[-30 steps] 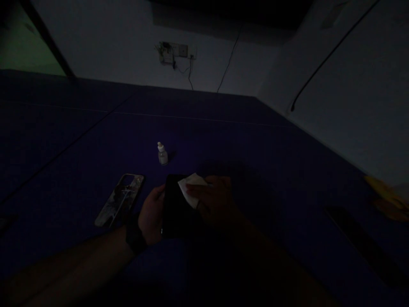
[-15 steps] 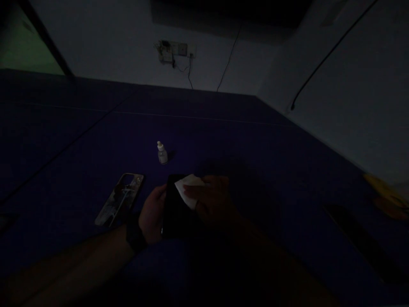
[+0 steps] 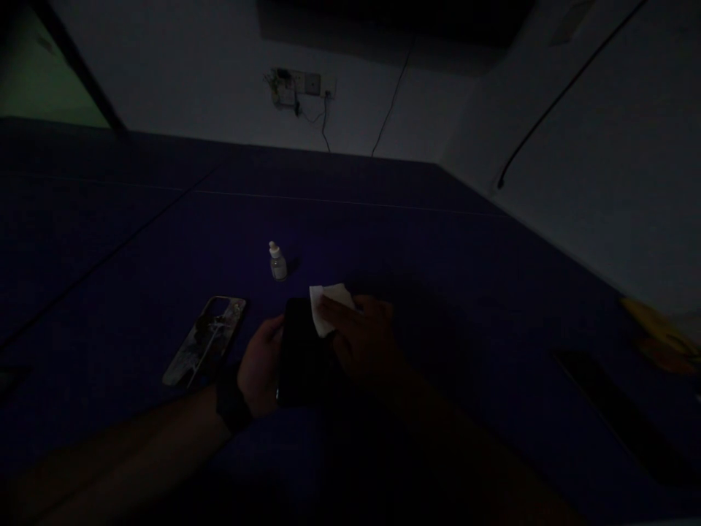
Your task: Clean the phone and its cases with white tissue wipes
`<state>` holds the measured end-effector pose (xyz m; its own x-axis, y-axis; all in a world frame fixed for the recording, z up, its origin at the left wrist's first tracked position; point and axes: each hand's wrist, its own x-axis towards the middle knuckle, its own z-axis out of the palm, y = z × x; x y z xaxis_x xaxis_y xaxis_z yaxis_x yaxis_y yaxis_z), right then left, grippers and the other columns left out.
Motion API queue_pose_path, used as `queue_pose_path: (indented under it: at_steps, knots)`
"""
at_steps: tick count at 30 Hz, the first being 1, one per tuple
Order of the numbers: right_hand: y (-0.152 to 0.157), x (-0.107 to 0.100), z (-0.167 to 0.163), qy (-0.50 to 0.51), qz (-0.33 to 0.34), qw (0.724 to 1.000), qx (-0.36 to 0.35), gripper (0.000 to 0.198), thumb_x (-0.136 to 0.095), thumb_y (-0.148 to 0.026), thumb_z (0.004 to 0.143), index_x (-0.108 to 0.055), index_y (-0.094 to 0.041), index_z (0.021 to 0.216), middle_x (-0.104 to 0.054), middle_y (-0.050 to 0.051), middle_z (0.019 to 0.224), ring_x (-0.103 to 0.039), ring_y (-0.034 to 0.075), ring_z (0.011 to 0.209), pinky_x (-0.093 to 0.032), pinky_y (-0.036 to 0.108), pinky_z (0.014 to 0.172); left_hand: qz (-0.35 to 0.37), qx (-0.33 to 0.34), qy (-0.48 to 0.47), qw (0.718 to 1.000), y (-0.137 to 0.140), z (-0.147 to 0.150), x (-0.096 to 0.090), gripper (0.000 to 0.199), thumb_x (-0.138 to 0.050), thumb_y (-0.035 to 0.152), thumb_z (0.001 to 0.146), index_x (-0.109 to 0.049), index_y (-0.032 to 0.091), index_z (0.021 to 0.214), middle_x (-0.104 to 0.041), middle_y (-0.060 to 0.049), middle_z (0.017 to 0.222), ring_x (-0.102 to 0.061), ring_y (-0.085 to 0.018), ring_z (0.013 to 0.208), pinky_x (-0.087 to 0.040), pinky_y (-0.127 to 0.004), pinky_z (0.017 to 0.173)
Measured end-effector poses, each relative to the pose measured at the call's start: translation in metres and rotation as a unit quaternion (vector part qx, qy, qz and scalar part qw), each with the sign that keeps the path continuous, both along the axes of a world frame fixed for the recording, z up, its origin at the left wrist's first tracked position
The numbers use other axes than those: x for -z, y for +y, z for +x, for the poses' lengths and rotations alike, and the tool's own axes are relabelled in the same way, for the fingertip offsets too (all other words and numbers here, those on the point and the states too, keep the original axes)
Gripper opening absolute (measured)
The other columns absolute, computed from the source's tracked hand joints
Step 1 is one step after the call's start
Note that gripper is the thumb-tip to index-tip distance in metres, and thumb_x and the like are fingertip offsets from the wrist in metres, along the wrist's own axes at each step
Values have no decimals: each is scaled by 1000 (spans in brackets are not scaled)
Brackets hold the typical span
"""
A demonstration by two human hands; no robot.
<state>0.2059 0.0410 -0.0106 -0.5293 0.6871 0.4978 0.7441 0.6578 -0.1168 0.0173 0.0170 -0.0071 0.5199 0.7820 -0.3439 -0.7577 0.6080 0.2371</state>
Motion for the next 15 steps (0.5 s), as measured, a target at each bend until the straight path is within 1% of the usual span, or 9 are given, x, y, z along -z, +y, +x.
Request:
queue_pose_path:
  at_steps: [2,4,5,7,9,11,13,15]
  knots:
    - [1,2,2,-12,-12,998,-54,57,-50,-16,88,-64,-31,141,-66,0,144,-55,31,121,-38,51,96,-5,-10,-4,1000,1,1,1,44,-49,45,94,-73,12,113,-76,-14,97,-73,-30,92,-55,-42,88]
    - [3,2,5,-2,-6,994,-107,50,-50,-18,87,-71,-32,130,-72,-2,136,-58,30,119,-37,50,97,-15,-18,3,1000,2,1,1,45,-45,43,96,-73,12,113,-76,-13,96,-73,-29,91,-55,-42,89]
    - [3,2,6,8,3,993,-114,47,-50,-18,87,-74,-33,125,-74,-3,131,-59,29,117,-37,50,97,-20,-20,9,1000,2,0,0,46,-43,43,97,-73,12,113,-76,-13,95,-73,-29,91,-55,-42,89]
    - [4,0,7,22,23,996,-83,44,-49,-17,88,-76,-31,121,-77,-2,125,-61,29,114,-36,50,96,-26,-15,18,999,1,-1,-2,48,-41,44,98,-73,12,112,-76,-13,94,-73,-29,90,-55,-42,89]
    - [5,-1,7,15,29,999,-34,48,-48,-15,89,-73,-29,128,-75,1,130,-60,30,113,-36,52,95,-29,-5,20,999,1,-2,-3,49,-40,45,99,-73,12,113,-76,-13,94,-73,-28,90,-55,-42,89]
    - [5,0,6,2,26,999,-20,53,-49,-15,89,-68,-29,136,-72,2,135,-58,31,113,-36,52,94,-24,-3,12,1000,0,-1,-5,49,-40,46,99,-73,12,114,-76,-13,95,-73,-28,90,-55,-42,89]
    - [5,2,7,0,30,998,-59,52,-51,-16,87,-69,-31,134,-72,1,135,-58,31,114,-37,52,95,-15,-10,-2,1000,0,-1,-7,50,-39,45,98,-72,13,116,-76,-13,96,-73,-28,90,-55,-42,90]
    - [6,4,9,17,42,993,-110,46,-52,-19,86,-75,-31,124,-76,-1,128,-60,30,114,-38,51,96,-11,-13,-8,1000,0,0,-10,50,-38,45,98,-72,13,118,-76,-13,97,-73,-28,90,-55,-42,90]
